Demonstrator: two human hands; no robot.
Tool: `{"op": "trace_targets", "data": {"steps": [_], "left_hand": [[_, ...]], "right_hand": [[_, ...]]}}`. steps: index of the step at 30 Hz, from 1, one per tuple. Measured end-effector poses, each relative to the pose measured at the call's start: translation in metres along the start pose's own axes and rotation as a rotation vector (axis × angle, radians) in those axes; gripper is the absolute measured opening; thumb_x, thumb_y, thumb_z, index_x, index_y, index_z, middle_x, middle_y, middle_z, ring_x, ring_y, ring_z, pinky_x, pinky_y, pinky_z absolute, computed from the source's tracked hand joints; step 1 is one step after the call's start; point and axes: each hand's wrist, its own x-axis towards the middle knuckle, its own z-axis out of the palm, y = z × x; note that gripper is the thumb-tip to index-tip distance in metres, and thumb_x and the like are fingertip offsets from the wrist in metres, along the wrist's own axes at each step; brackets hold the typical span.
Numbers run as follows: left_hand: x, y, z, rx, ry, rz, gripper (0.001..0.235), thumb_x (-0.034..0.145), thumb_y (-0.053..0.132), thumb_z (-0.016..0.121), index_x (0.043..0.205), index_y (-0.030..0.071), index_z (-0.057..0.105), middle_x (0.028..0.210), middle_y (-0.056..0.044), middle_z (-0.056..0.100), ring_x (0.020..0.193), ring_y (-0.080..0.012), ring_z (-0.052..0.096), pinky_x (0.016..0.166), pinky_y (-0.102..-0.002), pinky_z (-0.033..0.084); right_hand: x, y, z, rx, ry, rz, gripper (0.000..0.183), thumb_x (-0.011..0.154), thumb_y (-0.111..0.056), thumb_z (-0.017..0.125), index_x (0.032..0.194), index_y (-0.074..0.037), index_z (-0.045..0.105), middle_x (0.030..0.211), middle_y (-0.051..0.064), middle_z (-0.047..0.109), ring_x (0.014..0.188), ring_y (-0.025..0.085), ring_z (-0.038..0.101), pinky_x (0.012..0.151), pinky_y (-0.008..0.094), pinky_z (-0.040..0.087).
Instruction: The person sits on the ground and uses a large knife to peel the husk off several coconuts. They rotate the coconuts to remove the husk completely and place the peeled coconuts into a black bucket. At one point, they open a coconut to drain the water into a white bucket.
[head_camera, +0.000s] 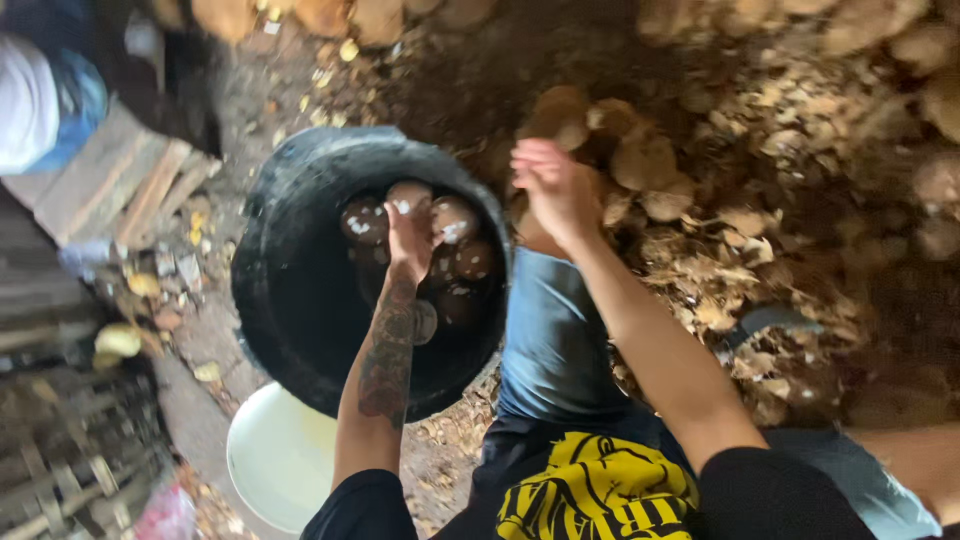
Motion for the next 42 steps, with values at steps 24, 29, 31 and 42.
{"op": "trace_targets", "data": {"steps": [24,29,31,42], "left_hand": [[0.124,-0.06,0.276,1.406,-0.03,0.575,0.042,0.08,0.059,0.074,0.108,0.03,0.082,0.122,-0.006,0.072,0.12,-0.0368,0.067,0.097,-0.058,0.058],[0.164,-0.081,0.268,1.556,-0.093,0.23,0.063,0.066,0.059,0.084,0.119,0.026,0.076,0.137,-0.01,0.066,0.13,-0.039,0.062,0.11,-0.057,0.049],[0.17,-0.074,0.26,1.556,-0.152,0.169,0.074,0.075,0.053,0.082,0.136,0.013,0.069,0.148,-0.024,0.06,0.141,-0.0459,0.054,0.12,-0.062,0.04],[0.212,-0.058,0.258,2.046,-0.274,0.085,0.138,0.065,0.057,0.102,0.167,0.025,0.016,0.161,-0.032,0.027,0.137,-0.0619,0.041,0.102,-0.076,0.048]], "right_hand": [[-0.191,0.157,-0.324,-0.185,0.697,0.708,0.008,0.112,-0.026,0.068,0.115,-0.02,0.072,0.104,0.008,0.072,0.094,0.029,0.074,0.078,0.049,0.06],[-0.148,0.156,-0.292,0.431,0.678,0.711,0.006,0.105,-0.019,0.062,0.105,-0.013,0.061,0.087,0.003,0.063,0.075,0.018,0.062,0.068,0.032,0.049],[-0.133,0.149,-0.279,0.926,0.656,0.841,0.02,0.106,-0.032,0.056,0.088,-0.026,0.059,0.069,-0.015,0.057,0.054,0.004,0.053,0.055,0.019,0.042],[-0.236,0.172,-0.281,-0.462,0.549,1.283,0.053,0.098,-0.028,0.073,0.143,-0.004,0.057,0.153,0.022,0.039,0.127,0.043,0.055,0.1,0.061,0.05]]}}
